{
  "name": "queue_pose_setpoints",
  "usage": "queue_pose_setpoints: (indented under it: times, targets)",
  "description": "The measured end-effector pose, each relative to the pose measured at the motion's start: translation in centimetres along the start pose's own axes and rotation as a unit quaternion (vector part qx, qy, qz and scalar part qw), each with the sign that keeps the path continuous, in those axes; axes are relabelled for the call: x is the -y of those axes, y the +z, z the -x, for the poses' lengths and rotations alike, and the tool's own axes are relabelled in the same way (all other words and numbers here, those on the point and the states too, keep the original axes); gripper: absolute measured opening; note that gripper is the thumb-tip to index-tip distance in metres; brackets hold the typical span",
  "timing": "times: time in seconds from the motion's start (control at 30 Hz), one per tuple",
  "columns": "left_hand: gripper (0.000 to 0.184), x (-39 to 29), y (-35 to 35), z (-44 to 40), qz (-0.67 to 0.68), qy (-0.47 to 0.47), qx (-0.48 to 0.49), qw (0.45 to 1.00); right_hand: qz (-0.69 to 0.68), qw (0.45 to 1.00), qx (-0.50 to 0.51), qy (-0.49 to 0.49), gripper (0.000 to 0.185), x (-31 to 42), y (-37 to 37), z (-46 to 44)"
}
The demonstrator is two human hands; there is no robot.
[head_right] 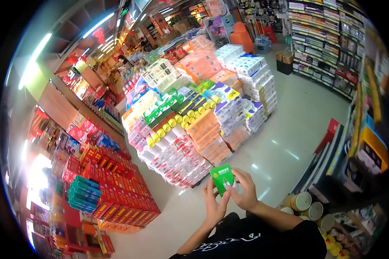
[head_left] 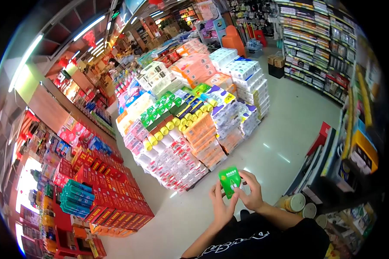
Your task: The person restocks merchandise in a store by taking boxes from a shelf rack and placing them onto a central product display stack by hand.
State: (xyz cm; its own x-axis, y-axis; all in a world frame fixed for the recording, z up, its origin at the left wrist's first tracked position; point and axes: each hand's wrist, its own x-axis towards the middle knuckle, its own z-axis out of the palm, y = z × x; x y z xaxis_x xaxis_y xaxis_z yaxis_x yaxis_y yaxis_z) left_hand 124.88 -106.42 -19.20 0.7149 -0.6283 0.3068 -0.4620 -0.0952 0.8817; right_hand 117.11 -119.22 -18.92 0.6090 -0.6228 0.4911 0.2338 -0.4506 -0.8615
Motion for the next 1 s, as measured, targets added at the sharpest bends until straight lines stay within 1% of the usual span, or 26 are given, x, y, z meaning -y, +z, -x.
queue_pose_setpoints:
  times: [0.17, 0.27, 0.37, 0.4, 0.43, 0.47, 0.53, 0.57, 0.63, 0.67, 0.7, 0.73, 0.77, 0.8, 0.87, 0.9, 1.0]
  targets:
    - [0.083, 3.3, 0.4, -10.1, 0.01, -0.056, -0.02, 0.998, -0.054, 0.996, 0.045, 0.063, 0.055, -5.1, 2.5, -9.6]
    - [0.085, 6.2, 1.4, -16.7, 0.021, -0.052, -0.037, 0.998, -0.062, 0.993, 0.046, 0.091, 0.054, -10.0, 4.4, -14.9]
    - [0.084, 9.2, 2.3, -23.8, 0.028, -0.022, -0.045, 0.998, -0.056, 0.992, 0.042, 0.106, 0.055, -14.5, 6.1, -20.6]
    - [0.085, 10.1, 2.5, -25.7, 0.029, -0.017, -0.047, 0.998, -0.073, 0.989, 0.045, 0.123, 0.055, -15.7, 6.5, -22.4]
    - [0.08, 11.0, 2.9, -27.9, 0.016, -0.038, -0.044, 0.998, -0.089, 0.985, 0.047, 0.138, 0.055, -17.1, 7.0, -24.5]
    - [0.078, 12.5, 3.4, -30.3, 0.046, -0.033, -0.049, 0.997, -0.105, 0.981, 0.049, 0.152, 0.056, -18.2, 7.5, -26.8]
    - [0.073, 14.3, 4.1, -34.9, 0.104, -0.026, -0.063, 0.992, -0.119, 0.976, 0.039, 0.179, 0.05, -20.4, 8.4, -31.1]
    - [0.069, 15.3, 4.3, -36.8, 0.126, -0.041, -0.056, 0.99, -0.12, 0.972, 0.041, 0.196, 0.048, -22.4, 8.9, -32.8]
    - [0.064, 16.7, 4.5, -40.9, 0.09, -0.021, -0.058, 0.994, -0.141, 0.962, 0.039, 0.23, 0.042, -24.1, 9.9, -36.4]
    - [0.062, 17.4, 4.8, -42.7, 0.073, -0.012, -0.06, 0.995, -0.148, 0.96, 0.048, 0.232, 0.041, -24.9, 10.4, -38.5]
    - [0.066, 18.2, 5.3, -44.2, 0.064, -0.017, -0.083, 0.994, -0.157, 0.958, 0.056, 0.234, 0.041, -25.5, 11.0, -40.5]
    - [0.069, 17.4, 5.0, -45.7, 0.021, -0.031, -0.084, 0.996, -0.167, 0.955, 0.064, 0.238, 0.041, -26.2, 11.5, -42.1]
    - [0.072, 16.7, 4.7, -47.3, -0.024, -0.047, -0.085, 0.995, -0.129, 0.969, 0.068, 0.201, 0.042, -28.4, 12.2, -43.4]
    - [0.075, 16.3, 4.5, -49.1, -0.069, -0.062, -0.087, 0.992, -0.12, 0.969, 0.082, 0.202, 0.043, -30.5, 12.9, -44.7]
    - [0.08, 18.4, 5.1, -52.2, -0.103, -0.065, -0.091, 0.988, -0.104, 0.967, 0.112, 0.202, 0.046, -34.0, 14.0, -47.6]
    - [0.083, 19.6, 5.5, -53.8, -0.119, -0.067, -0.094, 0.986, -0.132, 0.954, 0.132, 0.234, 0.049, -32.8, 14.2, -50.1]
    - [0.085, 22.7, 7.0, -57.8, -0.134, -0.124, -0.135, 0.974, -0.209, 0.91, 0.172, 0.314, 0.048, -34.7, 15.8, -55.2]
